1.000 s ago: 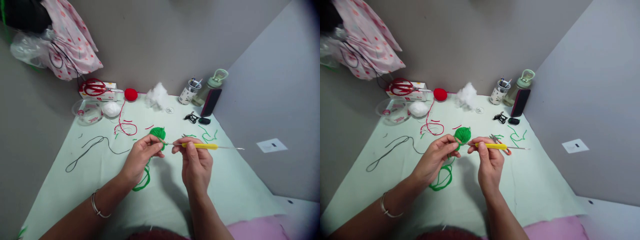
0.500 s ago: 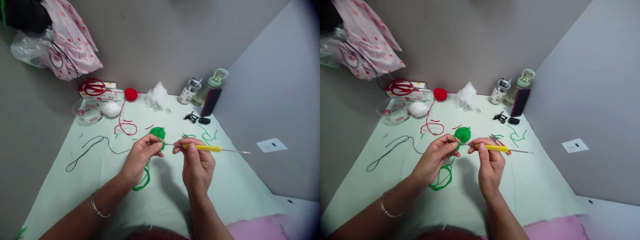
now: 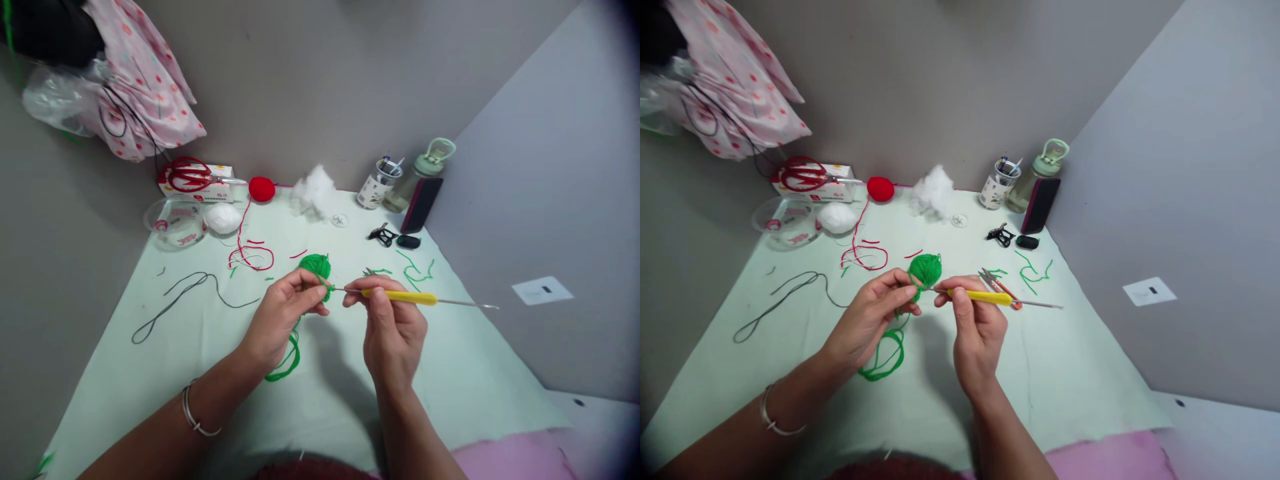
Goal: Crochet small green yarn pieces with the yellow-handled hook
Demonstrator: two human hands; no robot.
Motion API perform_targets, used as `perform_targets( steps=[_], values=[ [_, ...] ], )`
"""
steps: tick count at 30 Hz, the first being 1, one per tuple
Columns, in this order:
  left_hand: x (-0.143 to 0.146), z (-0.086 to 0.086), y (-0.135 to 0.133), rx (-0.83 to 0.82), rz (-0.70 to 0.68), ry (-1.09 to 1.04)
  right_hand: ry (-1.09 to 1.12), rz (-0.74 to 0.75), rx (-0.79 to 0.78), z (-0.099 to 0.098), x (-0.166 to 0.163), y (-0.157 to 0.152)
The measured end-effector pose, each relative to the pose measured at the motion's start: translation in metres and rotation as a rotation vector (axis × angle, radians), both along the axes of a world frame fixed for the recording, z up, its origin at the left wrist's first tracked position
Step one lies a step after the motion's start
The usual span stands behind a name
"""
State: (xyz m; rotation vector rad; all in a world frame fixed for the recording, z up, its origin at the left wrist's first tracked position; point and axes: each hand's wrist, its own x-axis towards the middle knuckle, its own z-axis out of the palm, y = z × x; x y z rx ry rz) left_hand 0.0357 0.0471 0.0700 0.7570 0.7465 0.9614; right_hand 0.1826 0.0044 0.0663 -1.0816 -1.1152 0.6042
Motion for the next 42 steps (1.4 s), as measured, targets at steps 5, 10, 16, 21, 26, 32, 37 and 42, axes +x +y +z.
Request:
perform_targets(
  steps=[5,10,16,21,26,32,37,42],
  values=[
    [0.0002,-0.0011,-0.0009,0.004,-0.023,-0.006,-0.242,-0.064,0.104,0.0007,-0.0025,-0.0003],
    [0.0005,0.0003,-0.0019,0.0,-0.022,-0.012,-0.388,-0.033,0.205,0.001,-0.0027,-0.0012],
    [-0.0006,0.0016,-0.0023,0.011,-0.021,-0.022,-0.178,0.123,0.096,0.0004,0.0003,0.0029],
    [0.0014,0.0047,-0.0041,0.009,0.006,-0.003,0.022,0.194,0.028,-0.002,0.0018,0.0054],
    [0.0022,0.0084,-0.005,0.038,0.036,0.059,-0.217,0.023,0.037,0.001,0.0008,0.0032],
    [0.0011,0.0021,-0.0035,0.069,0.049,0.016,-0.201,0.067,0.077,0.0015,0.0,0.0053],
    [-0.0004,0.0025,-0.0028,0.067,0.042,0.009,0.014,0.152,0.004,-0.0052,0.0012,0.0075],
    [0.0007,0.0072,-0.0032,0.022,0.077,-0.016,0.115,0.204,-0.067,-0.0059,0.0031,0.0065]
  ],
)
